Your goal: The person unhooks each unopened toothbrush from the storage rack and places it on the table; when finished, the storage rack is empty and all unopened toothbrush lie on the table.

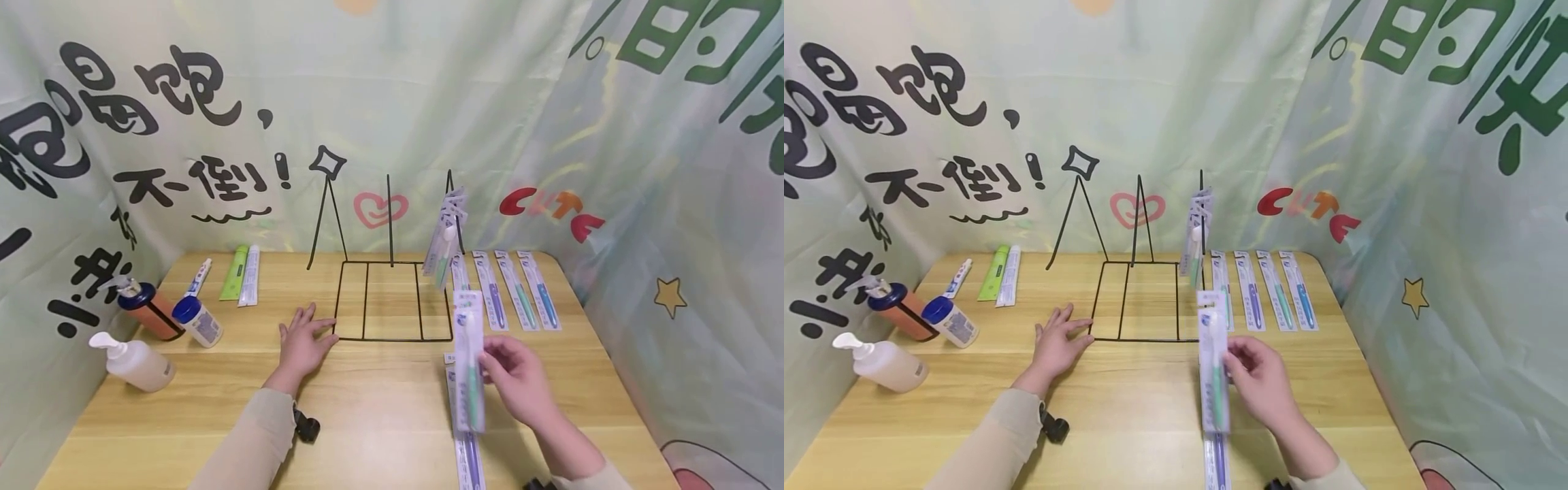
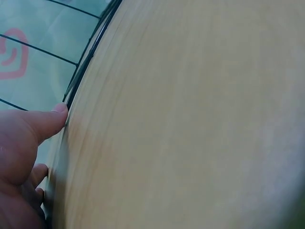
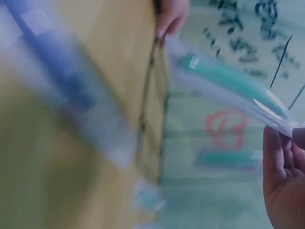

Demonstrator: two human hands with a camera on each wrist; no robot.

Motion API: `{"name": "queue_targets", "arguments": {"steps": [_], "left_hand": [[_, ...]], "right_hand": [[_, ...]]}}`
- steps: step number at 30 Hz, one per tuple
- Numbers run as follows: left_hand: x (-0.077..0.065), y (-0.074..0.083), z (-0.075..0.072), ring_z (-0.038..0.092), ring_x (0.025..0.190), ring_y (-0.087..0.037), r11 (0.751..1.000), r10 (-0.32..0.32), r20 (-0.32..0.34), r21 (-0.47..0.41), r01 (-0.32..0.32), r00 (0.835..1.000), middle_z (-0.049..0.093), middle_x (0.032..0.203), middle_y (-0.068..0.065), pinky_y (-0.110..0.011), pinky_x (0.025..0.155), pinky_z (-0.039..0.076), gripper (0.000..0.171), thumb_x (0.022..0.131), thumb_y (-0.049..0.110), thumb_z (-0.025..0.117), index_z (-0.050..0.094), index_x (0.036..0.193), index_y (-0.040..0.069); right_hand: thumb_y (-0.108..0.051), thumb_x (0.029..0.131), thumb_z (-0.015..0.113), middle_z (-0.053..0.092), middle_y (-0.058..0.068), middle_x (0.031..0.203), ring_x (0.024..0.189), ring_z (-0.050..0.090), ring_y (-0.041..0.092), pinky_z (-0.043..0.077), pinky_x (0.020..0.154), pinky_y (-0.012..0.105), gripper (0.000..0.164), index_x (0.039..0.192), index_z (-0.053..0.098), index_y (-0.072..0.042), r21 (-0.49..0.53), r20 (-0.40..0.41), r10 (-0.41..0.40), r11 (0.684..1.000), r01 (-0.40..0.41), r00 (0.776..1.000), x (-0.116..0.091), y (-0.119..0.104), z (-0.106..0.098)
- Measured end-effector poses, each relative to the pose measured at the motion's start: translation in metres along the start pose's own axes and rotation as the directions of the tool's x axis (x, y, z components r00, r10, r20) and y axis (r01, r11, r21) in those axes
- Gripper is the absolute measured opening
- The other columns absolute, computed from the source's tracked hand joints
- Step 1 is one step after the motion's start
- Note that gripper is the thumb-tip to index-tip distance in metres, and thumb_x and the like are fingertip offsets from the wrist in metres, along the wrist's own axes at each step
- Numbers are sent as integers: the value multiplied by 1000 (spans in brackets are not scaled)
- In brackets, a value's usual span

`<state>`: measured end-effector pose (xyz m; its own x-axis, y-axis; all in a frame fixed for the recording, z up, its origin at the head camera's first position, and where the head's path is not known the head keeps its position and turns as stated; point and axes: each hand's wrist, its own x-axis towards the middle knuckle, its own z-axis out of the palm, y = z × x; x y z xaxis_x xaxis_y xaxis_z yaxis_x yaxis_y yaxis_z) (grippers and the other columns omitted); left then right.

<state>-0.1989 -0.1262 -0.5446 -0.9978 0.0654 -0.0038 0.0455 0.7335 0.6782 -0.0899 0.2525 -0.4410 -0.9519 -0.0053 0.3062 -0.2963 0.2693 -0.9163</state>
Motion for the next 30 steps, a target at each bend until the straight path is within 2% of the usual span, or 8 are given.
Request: {"name": "queue_targets", "arguments": {"steps": [2, 3, 6, 9, 12, 20, 26, 30], "left_hand": [[-1, 0, 0, 9, 161, -44, 1000, -3, 2, -1, 3, 1000, 24, 173, -19, -73, 120, -15, 42, 99, 31, 77, 72, 136, 13], [-1, 0, -1, 8, 161, -44, 1000, -4, 2, -1, 4, 1000, 24, 173, -19, -73, 120, -15, 42, 99, 31, 76, 72, 136, 13], [-1, 0, -1, 8, 161, -44, 1000, -2, 0, -3, 2, 1000, 23, 173, -19, -72, 120, -15, 42, 99, 31, 76, 72, 137, 13], [0, 0, -1, 8, 161, -44, 1000, 1, -3, 0, -1, 1000, 23, 173, -19, -72, 120, -15, 42, 99, 31, 76, 72, 137, 14], [0, 0, -1, 8, 161, -44, 1000, 1, 0, 2, -1, 1000, 23, 173, -19, -72, 120, -15, 42, 99, 31, 76, 72, 136, 14], [0, -1, -2, 8, 161, -45, 1000, -1, 8, -3, 1, 1000, 23, 173, -20, -73, 120, -15, 41, 99, 30, 76, 72, 136, 13], [0, 0, -2, 7, 161, -45, 1000, 1, 16, -10, -1, 1000, 22, 173, -20, -73, 120, -15, 41, 99, 31, 76, 72, 136, 12], [0, 0, -2, 8, 160, -46, 1000, 4, 10, -13, -4, 1000, 23, 173, -21, -73, 120, -15, 41, 99, 30, 77, 72, 136, 12]], "right_hand": [[16, 95, 63, 72, 19, 87, 69, 68, 12, 62, 56, 31, 19, 113, 68, 15, -73, -13, 126, 989, -126, 992, -10, 9, -13], [14, 96, 63, 72, 17, 89, 69, 67, 13, 61, 56, 31, 21, 117, 68, 14, -122, -18, 199, 972, -199, 980, -14, 14, -20], [6, 99, 64, 73, 13, 93, 72, 66, 16, 61, 57, 31, 29, 127, 65, 12, -254, -24, 396, 886, -389, 918, -23, 26, -34], [1, 100, 64, 72, 10, 92, 75, 65, 18, 59, 58, 29, 34, 131, 63, 13, -345, -20, 497, 811, -472, 868, -30, 38, -44], [2, 98, 65, 72, 8, 89, 76, 65, 17, 57, 60, 26, 33, 128, 65, 15, -387, -22, 523, 781, -490, 852, -36, 51, -48], [1, 97, 65, 73, 9, 96, 86, 66, 18, 56, 69, 24, 34, 128, 66, 14, -442, -7, 536, 755, -484, 844, -37, 73, -50], [0, 94, 68, 70, 6, 93, 86, 64, 19, 55, 70, 29, 32, 124, 68, 12, -532, 22, 532, 723, -440, 847, -33, 71, -51], [-3, 93, 72, 72, 7, 94, 86, 68, 21, 58, 68, 32, 34, 122, 69, 13, -600, 54, 500, 708, -372, 864, -27, 58, -59]]}}
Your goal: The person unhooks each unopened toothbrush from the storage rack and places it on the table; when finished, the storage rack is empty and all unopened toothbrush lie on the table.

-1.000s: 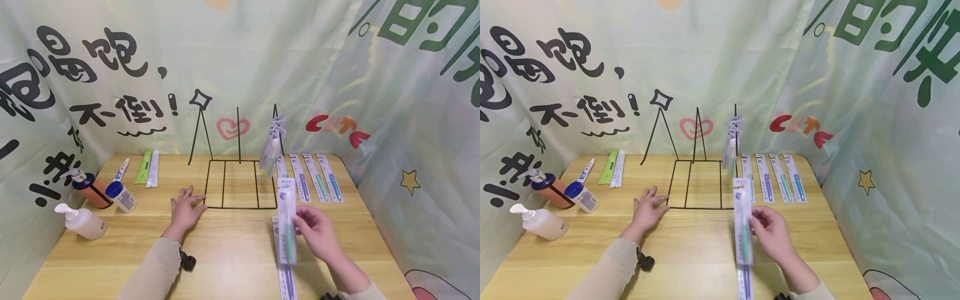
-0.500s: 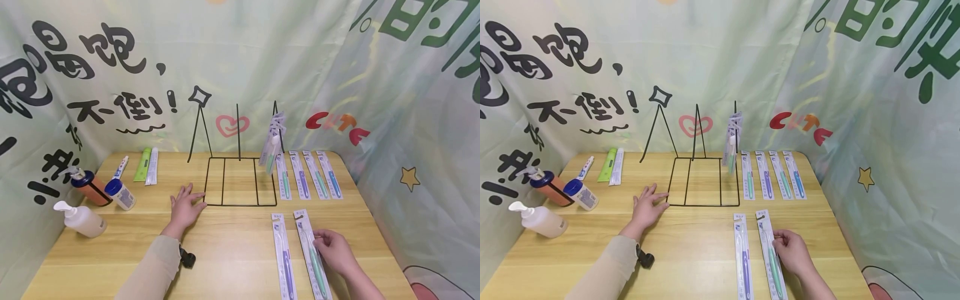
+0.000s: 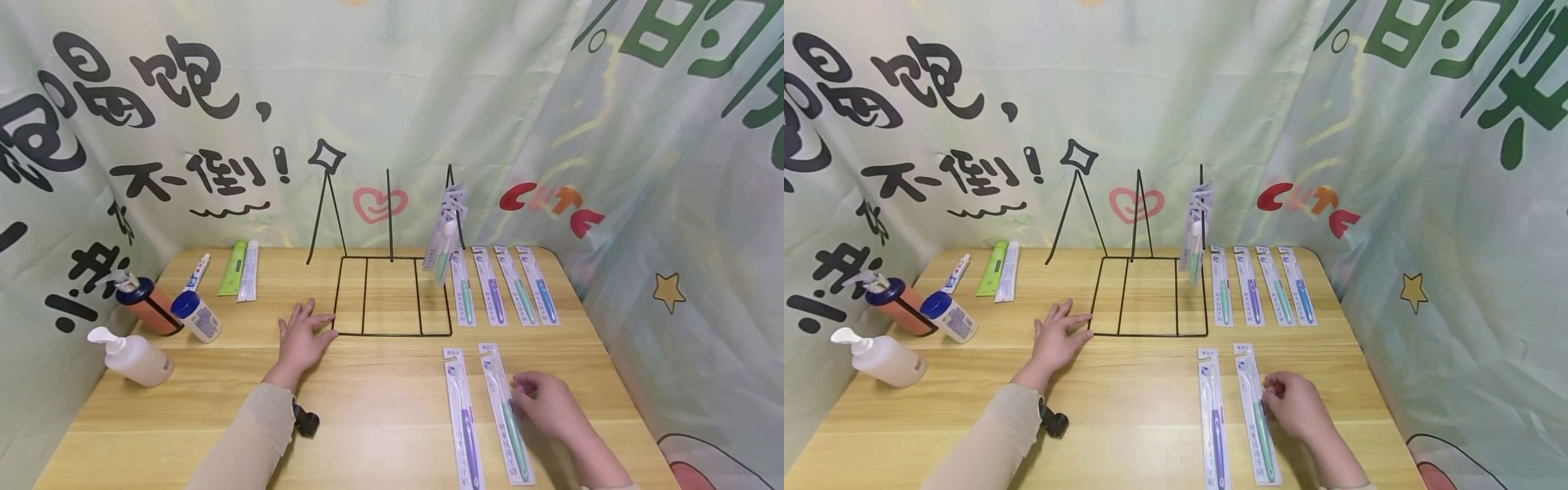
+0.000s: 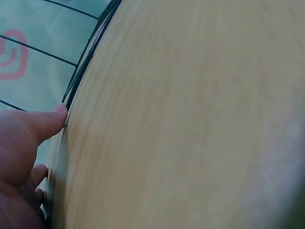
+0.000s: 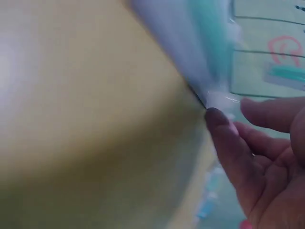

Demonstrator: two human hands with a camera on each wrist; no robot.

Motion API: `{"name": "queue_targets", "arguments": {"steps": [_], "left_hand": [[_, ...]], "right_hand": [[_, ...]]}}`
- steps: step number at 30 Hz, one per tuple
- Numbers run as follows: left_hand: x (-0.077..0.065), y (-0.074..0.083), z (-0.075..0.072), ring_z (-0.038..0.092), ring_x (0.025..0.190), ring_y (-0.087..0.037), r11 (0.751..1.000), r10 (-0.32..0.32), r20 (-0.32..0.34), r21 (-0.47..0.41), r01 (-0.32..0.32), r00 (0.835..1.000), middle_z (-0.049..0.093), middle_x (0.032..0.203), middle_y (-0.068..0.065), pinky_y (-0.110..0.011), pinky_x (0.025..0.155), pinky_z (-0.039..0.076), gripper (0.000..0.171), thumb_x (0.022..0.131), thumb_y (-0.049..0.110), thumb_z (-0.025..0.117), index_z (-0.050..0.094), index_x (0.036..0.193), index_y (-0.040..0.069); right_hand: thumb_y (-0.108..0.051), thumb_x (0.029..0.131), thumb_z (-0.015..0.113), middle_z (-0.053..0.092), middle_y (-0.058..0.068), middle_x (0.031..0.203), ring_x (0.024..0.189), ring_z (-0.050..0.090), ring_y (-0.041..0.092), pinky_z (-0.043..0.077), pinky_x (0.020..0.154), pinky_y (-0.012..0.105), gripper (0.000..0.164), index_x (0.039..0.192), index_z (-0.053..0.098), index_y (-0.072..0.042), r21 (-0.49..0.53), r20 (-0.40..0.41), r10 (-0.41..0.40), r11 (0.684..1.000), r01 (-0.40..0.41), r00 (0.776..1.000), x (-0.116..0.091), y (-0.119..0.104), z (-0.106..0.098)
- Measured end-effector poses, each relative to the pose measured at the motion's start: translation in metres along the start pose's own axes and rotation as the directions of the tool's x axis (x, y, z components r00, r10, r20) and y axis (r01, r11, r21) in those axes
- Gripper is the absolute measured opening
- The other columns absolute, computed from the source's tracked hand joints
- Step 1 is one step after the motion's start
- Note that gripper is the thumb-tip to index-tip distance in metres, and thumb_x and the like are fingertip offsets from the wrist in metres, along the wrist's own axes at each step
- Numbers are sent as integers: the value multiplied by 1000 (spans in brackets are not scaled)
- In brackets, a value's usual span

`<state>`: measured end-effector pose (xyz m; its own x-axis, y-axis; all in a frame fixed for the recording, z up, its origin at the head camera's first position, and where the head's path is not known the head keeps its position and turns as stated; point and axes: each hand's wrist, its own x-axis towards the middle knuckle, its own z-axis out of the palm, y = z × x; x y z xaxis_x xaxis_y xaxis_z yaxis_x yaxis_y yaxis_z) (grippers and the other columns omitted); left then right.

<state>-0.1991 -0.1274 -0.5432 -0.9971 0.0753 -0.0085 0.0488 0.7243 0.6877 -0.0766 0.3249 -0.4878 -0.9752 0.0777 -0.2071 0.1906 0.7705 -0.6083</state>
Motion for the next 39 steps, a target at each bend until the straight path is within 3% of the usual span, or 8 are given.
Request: {"name": "queue_targets", "arguments": {"steps": [6, 12, 14, 20, 23, 27, 33, 39], "left_hand": [[0, -1, 0, 8, 160, -45, 1000, 3, -4, 11, -2, 1000, 24, 173, -20, -73, 120, -14, 41, 99, 31, 77, 73, 136, 13], [0, -2, 0, 8, 161, -45, 1000, 1, 2, 6, -1, 1000, 23, 173, -20, -73, 120, -15, 41, 99, 31, 76, 72, 136, 13], [0, -3, 0, 7, 161, -44, 1000, -5, 6, 4, 5, 1000, 22, 173, -19, -72, 120, -15, 41, 99, 31, 76, 72, 136, 13], [0, -3, 0, 8, 161, -45, 1000, -7, -2, 2, 7, 1000, 24, 173, -20, -73, 120, -15, 40, 99, 30, 76, 73, 135, 13], [0, -3, 1, 7, 161, -45, 1000, -2, -1, 4, 2, 1000, 24, 173, -20, -73, 120, -15, 41, 99, 31, 76, 72, 136, 13], [0, -4, 2, 8, 161, -45, 1000, -4, -7, 6, 4, 1000, 24, 173, -20, -72, 120, -15, 41, 99, 31, 76, 73, 136, 13], [0, -3, 1, 8, 161, -45, 1000, 1, -12, 2, -1, 1000, 25, 173, -20, -72, 120, -15, 41, 99, 32, 77, 73, 135, 13], [0, -3, 2, 10, 160, -46, 1000, -1, -19, -7, 0, 1000, 25, 172, -21, -73, 120, -14, 40, 98, 30, 78, 74, 133, 13]], "right_hand": [[-4, 98, 70, 73, 10, 94, 78, 66, 19, 55, 59, 27, 29, 123, 69, 12, 20, -123, -124, 992, 127, 985, 9, -22, -28], [-3, 99, 71, 73, 12, 92, 78, 64, 20, 53, 61, 20, 21, 118, 74, 5, 69, -359, -285, 942, 330, 889, 37, -67, -48], [-6, 100, 73, 73, 13, 98, 82, 63, 19, 52, 65, 15, 21, 119, 74, 2, 96, -411, -296, 927, 364, 862, 49, -85, -54], [-11, 101, 74, 73, 18, 111, 90, 64, 12, 53, 76, 12, 27, 124, 74, 2, 284, -484, -280, 846, 451, 829, 84, -136, -68], [-8, 100, 74, 74, 20, 112, 91, 66, 9, 54, 78, 14, 27, 125, 73, 2, 340, -477, -302, 802, 490, 825, 99, -153, -69], [-2, 99, 73, 73, 21, 116, 97, 68, 12, 54, 81, 17, 29, 128, 71, 4, 380, -412, -319, 791, 479, 853, 116, -165, -62], [-4, 98, 74, 73, 22, 113, 96, 66, 21, 53, 78, 17, 26, 122, 72, 5, 407, -380, -275, 808, 426, 883, 129, -169, -47], [-3, 100, 71, 75, 25, 107, 87, 65, 18, 51, 70, 17, 17, 114, 73, 7, 374, -433, -261, 819, 436, 863, 137, -168, -37]]}}
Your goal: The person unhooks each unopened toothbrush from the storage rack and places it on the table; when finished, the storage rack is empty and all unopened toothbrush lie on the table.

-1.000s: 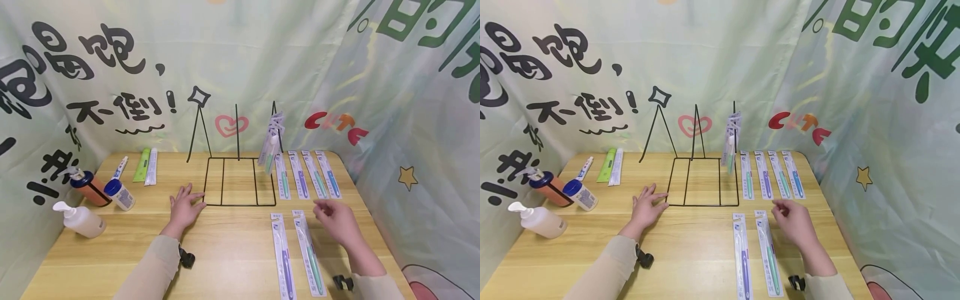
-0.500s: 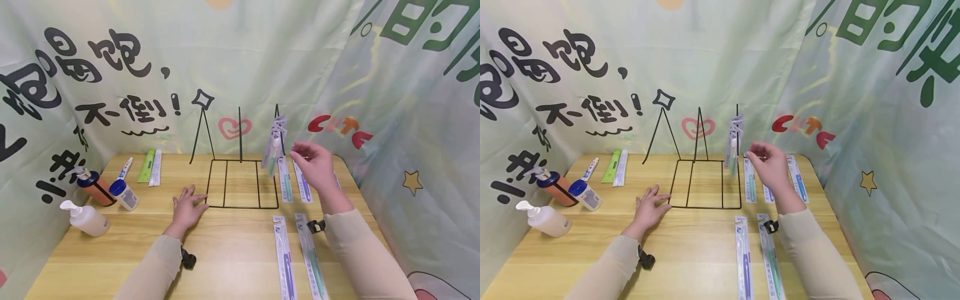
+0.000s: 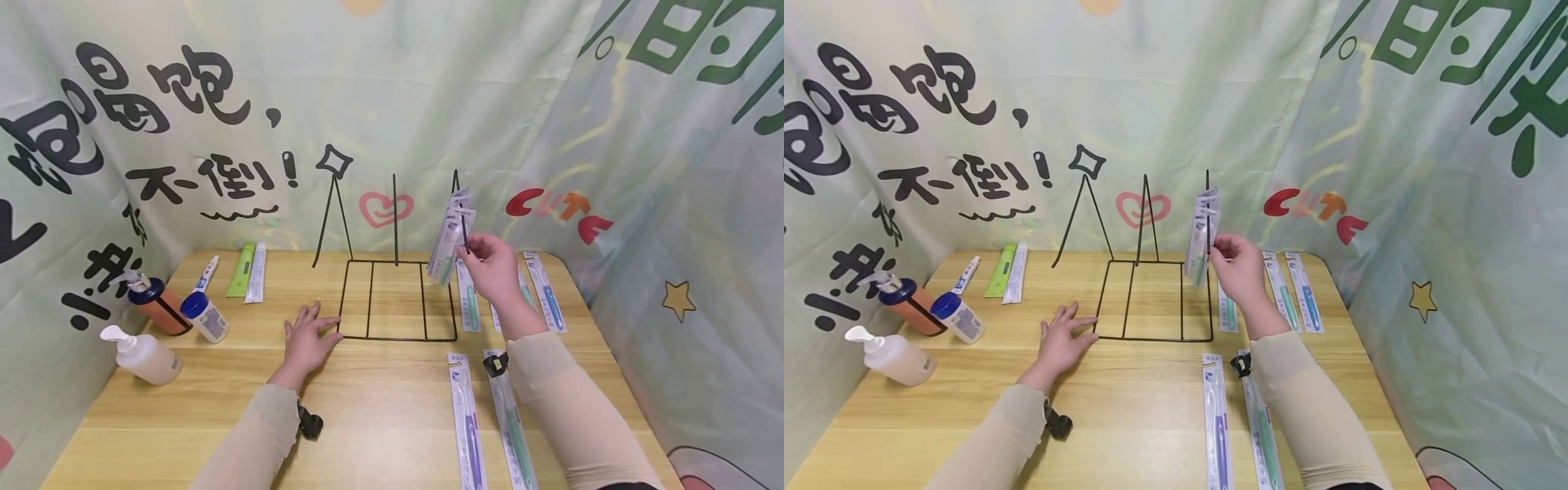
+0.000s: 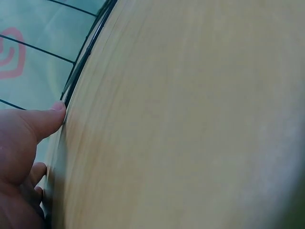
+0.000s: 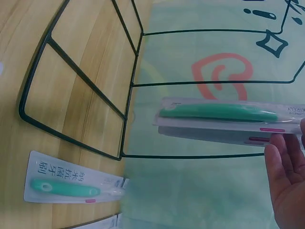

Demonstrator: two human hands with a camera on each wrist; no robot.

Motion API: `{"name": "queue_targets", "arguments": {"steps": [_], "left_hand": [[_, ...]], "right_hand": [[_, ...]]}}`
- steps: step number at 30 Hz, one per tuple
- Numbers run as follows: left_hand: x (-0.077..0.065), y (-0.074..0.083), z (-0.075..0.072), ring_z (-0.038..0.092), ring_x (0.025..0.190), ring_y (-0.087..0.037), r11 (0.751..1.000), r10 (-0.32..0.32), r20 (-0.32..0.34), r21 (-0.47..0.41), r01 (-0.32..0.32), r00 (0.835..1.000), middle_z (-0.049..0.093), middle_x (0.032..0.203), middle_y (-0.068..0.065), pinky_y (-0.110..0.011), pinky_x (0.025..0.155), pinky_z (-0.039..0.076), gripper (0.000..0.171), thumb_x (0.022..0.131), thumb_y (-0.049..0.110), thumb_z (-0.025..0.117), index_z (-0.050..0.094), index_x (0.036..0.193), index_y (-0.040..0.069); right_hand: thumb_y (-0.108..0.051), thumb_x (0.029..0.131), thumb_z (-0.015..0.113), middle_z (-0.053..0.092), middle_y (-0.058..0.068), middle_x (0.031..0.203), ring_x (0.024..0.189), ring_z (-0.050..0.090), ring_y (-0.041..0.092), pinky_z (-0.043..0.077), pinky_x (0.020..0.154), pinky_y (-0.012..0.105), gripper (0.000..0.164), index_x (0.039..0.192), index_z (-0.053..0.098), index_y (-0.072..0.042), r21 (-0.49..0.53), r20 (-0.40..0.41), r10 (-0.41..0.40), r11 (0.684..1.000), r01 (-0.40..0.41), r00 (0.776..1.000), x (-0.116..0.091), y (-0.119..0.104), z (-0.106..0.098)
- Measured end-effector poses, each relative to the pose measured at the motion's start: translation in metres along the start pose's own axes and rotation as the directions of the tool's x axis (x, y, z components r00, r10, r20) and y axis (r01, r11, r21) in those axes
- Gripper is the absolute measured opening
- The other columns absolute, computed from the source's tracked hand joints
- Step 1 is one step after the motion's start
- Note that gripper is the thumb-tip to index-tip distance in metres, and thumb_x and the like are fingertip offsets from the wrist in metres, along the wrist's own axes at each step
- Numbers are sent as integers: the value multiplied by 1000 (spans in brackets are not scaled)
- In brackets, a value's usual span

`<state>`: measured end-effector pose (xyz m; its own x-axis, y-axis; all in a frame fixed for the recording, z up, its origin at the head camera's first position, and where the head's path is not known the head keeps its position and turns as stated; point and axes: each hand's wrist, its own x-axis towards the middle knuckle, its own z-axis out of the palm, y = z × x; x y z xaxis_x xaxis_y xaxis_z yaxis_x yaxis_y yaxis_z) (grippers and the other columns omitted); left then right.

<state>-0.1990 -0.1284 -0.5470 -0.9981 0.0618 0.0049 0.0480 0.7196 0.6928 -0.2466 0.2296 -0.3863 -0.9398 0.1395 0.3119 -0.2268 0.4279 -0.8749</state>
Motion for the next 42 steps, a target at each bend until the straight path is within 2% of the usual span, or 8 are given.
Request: {"name": "queue_targets", "arguments": {"steps": [6, 11, 22, 27, 30, 35, 38, 42], "left_hand": [[0, 1, 3, 11, 160, -46, 1000, 12, -14, 5, -11, 1000, 27, 172, -21, -73, 120, -12, 38, 98, 30, 77, 75, 132, 13], [-1, 2, 3, 11, 160, -47, 1000, 14, -8, 5, -14, 1000, 27, 171, -21, -74, 120, -12, 38, 98, 29, 77, 75, 133, 13], [0, 4, 6, 9, 161, -45, 1000, 0, 20, 10, 0, 1000, 25, 173, -19, -71, 121, -14, 40, 99, 31, 76, 73, 135, 14], [0, 5, 7, 9, 161, -45, 1000, 0, 24, 13, -1, 1000, 24, 173, -19, -72, 121, -14, 40, 99, 31, 76, 73, 136, 14], [0, 5, 7, 8, 161, -44, 1000, -3, 24, 15, 3, 1000, 24, 173, -18, -71, 121, -15, 41, 99, 32, 76, 73, 136, 15], [-1, 5, 4, 8, 161, -43, 1000, -6, 24, 24, 6, 1000, 23, 174, -17, -71, 121, -14, 41, 99, 32, 76, 72, 136, 15], [-1, 5, 2, 8, 161, -44, 1000, -5, 20, 22, 4, 1000, 23, 173, -17, -72, 120, -14, 40, 99, 31, 76, 72, 136, 14], [-2, 4, -1, 8, 161, -45, 1000, -8, 16, 15, 8, 1000, 23, 173, -18, -72, 120, -15, 41, 99, 30, 76, 72, 136, 14]], "right_hand": [[-6, 103, 68, 74, 21, 101, 83, 62, 16, 50, 66, 17, 16, 113, 73, 5, 1, -6, -18, 1000, 18, 1000, -2, 3, -3], [-1, 103, 63, 67, 20, 93, 77, 60, 15, 52, 63, 17, 11, 110, 69, 7, 64, -14, -75, 995, 75, 997, -10, 6, -5], [9, 101, 62, 66, 20, 96, 82, 61, 7, 52, 68, 14, 8, 108, 66, 9, 99, -97, -201, 973, 210, 975, -46, 5, -23], [17, 97, 61, 69, -4, 94, 84, 64, 4, 55, 73, 13, 13, 109, 66, 16, 125, -185, -207, 965, 231, 961, -79, 3, -49], [18, 96, 61, 67, -15, 94, 81, 65, 2, 56, 70, 12, 15, 111, 66, 17, 90, -217, -142, 982, 165, 966, -102, 11, -71], [11, 100, 63, 67, -9, 90, 72, 61, 3, 55, 60, 17, 24, 123, 66, 14, -21, -169, 82, 996, -87, 982, -140, 50, -106], [3, 103, 63, 67, 0, 91, 72, 60, 4, 56, 58, 21, 29, 131, 65, 10, -127, -122, 231, 961, -247, 965, -160, 74, -120], [-5, 106, 61, 66, 11, 96, 72, 60, 11, 55, 57, 25, 36, 141, 61, 6, -238, -31, 422, 878, -416, 906, -175, 97, -132]]}}
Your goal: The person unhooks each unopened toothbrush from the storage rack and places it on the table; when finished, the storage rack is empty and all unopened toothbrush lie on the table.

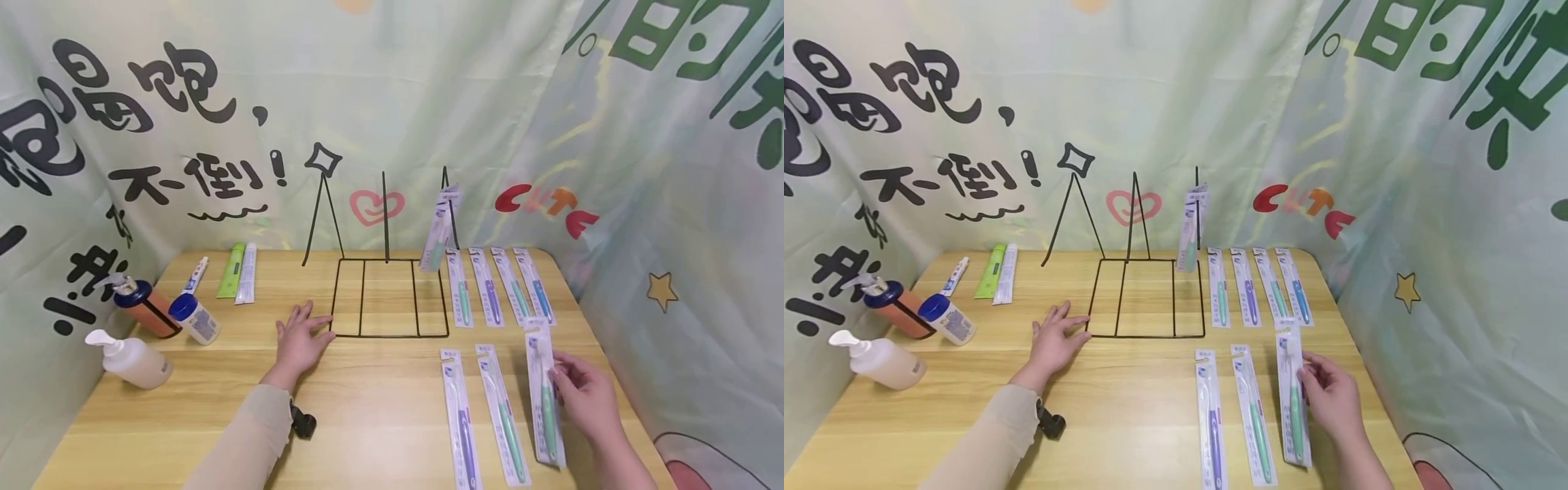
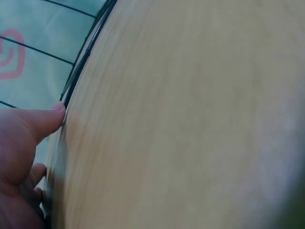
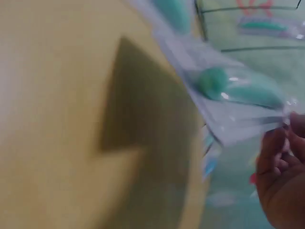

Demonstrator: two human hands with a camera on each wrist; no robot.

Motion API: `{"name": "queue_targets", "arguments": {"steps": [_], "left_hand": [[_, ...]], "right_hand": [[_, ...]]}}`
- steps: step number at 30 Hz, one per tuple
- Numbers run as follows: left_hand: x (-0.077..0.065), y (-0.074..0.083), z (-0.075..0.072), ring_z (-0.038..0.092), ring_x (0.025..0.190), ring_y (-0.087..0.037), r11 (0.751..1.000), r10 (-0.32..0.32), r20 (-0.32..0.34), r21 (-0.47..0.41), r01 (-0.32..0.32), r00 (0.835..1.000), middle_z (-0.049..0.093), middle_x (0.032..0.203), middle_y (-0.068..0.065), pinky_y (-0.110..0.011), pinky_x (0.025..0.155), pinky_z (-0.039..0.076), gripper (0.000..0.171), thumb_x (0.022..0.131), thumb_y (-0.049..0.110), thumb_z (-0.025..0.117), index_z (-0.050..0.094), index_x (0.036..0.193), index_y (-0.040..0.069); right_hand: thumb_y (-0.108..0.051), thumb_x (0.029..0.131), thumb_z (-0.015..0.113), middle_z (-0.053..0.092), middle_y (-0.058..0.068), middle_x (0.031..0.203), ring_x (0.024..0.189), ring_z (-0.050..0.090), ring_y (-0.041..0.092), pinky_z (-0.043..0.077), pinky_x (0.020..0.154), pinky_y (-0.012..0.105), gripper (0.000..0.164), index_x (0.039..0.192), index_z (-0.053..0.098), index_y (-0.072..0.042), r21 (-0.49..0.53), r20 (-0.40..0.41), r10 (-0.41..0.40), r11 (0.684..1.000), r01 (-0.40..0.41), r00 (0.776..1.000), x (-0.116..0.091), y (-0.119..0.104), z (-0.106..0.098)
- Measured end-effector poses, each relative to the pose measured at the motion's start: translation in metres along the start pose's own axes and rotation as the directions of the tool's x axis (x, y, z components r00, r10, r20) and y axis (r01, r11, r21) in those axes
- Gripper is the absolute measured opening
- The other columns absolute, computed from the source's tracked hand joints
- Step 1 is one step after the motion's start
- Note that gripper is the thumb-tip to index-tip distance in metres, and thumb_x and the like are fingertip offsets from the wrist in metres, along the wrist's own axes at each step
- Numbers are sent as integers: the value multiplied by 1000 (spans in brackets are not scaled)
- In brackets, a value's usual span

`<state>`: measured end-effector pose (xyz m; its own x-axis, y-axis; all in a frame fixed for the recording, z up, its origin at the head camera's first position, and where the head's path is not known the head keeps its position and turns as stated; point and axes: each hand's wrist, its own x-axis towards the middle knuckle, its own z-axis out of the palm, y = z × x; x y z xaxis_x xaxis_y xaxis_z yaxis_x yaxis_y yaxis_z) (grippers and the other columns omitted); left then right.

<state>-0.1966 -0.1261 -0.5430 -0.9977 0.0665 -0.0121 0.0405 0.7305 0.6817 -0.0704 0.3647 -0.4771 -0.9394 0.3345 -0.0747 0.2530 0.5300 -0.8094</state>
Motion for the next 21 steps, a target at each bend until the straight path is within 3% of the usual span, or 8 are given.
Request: {"name": "queue_targets", "arguments": {"steps": [5, 11, 21], "left_hand": [[0, -3, -1, 6, 161, -44, 1000, -10, 8, 0, 10, 1000, 22, 174, -18, -72, 120, -16, 42, 100, 31, 76, 71, 137, 14], [-1, -1, -3, 7, 161, -44, 1000, -7, 2, 2, 7, 1000, 22, 174, -18, -72, 120, -15, 43, 99, 31, 76, 71, 138, 13], [-1, 2, -1, 8, 160, -46, 1000, 0, 2, 3, 0, 1000, 23, 173, -20, -73, 120, -14, 41, 99, 30, 76, 72, 136, 13]], "right_hand": [[-12, 106, 61, 71, 15, 105, 84, 62, 20, 53, 64, 26, 41, 142, 59, 9, -140, 160, 95, 987, -73, 983, 7, 19, -1], [-13, 104, 64, 71, 21, 113, 96, 64, 27, 53, 74, 32, 39, 137, 63, 9, -208, 177, 86, 977, -48, 981, 16, 26, 3], [-7, 101, 64, 68, 25, 115, 99, 64, 32, 57, 81, 44, 41, 136, 59, 14, -306, 211, 113, 951, -44, 971, 14, 18, 5]]}}
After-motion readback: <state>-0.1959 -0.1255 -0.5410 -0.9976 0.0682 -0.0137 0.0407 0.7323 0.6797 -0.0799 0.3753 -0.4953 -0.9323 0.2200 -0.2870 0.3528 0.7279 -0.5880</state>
